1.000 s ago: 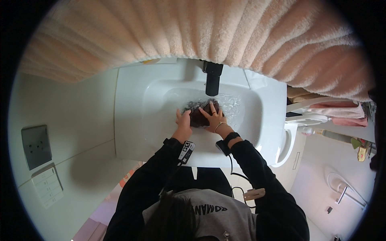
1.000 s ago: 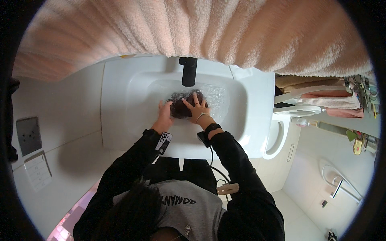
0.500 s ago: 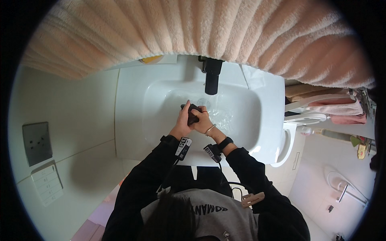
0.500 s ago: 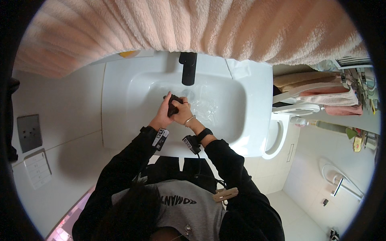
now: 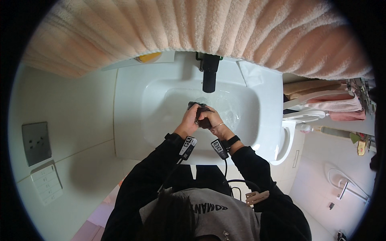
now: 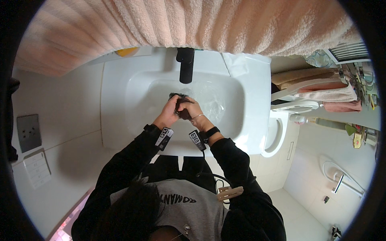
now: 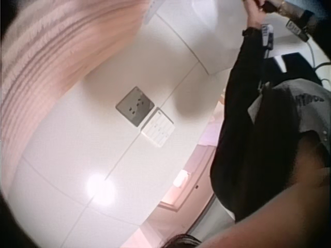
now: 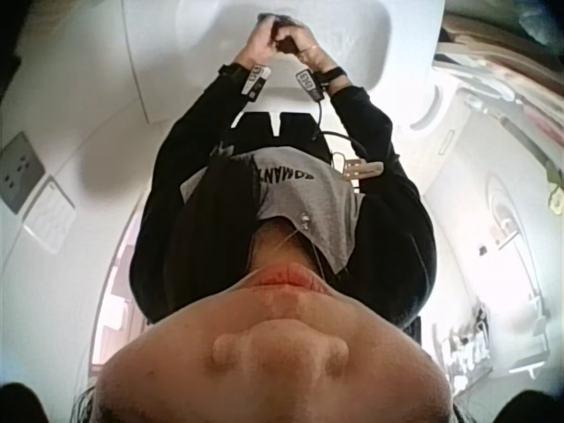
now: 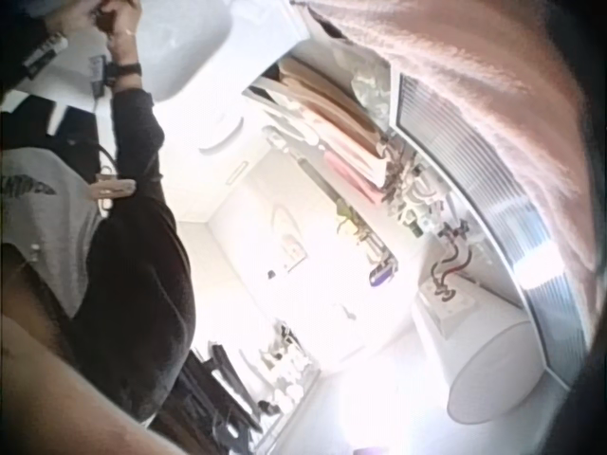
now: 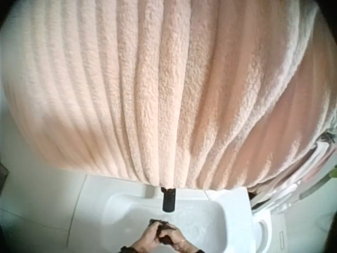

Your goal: The person washes a dark cloth under running water in a bathroom sink, wrings it out, wipes the sink and toilet, then hangs the cloth on a wall rack.

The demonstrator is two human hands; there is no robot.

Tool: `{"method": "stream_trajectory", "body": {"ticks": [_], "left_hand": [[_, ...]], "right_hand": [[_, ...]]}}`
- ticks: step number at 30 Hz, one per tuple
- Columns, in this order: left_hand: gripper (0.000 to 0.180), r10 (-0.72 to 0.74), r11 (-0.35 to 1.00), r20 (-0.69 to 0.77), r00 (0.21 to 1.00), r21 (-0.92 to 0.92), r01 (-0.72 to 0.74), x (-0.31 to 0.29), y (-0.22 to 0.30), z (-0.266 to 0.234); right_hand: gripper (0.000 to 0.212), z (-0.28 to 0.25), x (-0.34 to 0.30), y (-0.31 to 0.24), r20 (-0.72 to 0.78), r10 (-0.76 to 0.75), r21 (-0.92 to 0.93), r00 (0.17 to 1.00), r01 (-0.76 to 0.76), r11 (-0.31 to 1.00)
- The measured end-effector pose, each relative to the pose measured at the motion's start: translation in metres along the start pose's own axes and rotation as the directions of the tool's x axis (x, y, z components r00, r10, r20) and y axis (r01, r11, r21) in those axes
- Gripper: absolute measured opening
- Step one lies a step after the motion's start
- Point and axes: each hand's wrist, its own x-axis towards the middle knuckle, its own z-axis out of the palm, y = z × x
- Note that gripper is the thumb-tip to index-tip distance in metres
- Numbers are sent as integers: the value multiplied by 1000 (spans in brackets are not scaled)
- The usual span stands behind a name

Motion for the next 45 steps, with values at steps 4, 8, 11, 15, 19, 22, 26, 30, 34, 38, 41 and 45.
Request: {"method": "stream_trajectory", "body": {"ticks": [4, 8, 11, 15, 19, 22, 26, 30, 34, 38, 41, 45], "left_hand": [[16, 25, 1000, -39, 999, 5, -25, 10, -11, -9], [18, 17, 1000, -126, 992, 22, -14, 4, -16, -6], [26, -49, 998, -77, 996, 39, 52, -9, -6, 9], [39, 63, 984, -396, 916, 178, 9, -35, 4, 24], [38, -67, 907, -96, 993, 408, 101, -47, -1, 8], [31, -34, 928, -54, 998, 369, 51, -43, -10, -17], [27, -18, 973, -332, 943, 210, 92, -50, -1, -44], [22, 97, 991, -350, 932, 126, -56, -72, 27, -59], [21, 194, 981, -336, 922, 63, -183, -85, 57, -72], [26, 247, 964, -330, 911, -15, -266, -82, 64, -83], [24, 288, 953, -361, 887, 17, -302, -73, 52, -92], [22, 405, 897, -256, 878, 294, -329, -61, 23, -97]], "right_hand": [[25, -8, 7, 12, -26, 34, 18, 999, -33, 999], [29, -13, 11, 20, -38, 59, -33, 998, -60, 998], [40, -17, 8, 21, -62, 44, -120, 997, -51, 991], [46, -24, -5, 16, -51, 70, -38, 996, -72, 997], [58, -30, -17, 14, 30, 172, -51, 985, -170, 984], [61, -35, -19, 13, -199, 122, -242, 972, -169, 955], [52, -59, -20, 3, -295, -207, -391, 933, 80, 917], [30, -93, -24, -16, -340, -147, -289, 929, 46, 956], [22, -121, -29, -22, -285, -244, -76, 927, 232, 970], [26, -147, -15, -6, -304, -192, -157, 933, 150, 976], [41, -153, 10, 12, -426, -292, -574, 856, -6, 819], [46, -145, 16, 21, -9, -687, -975, 726, 145, 166]]}}
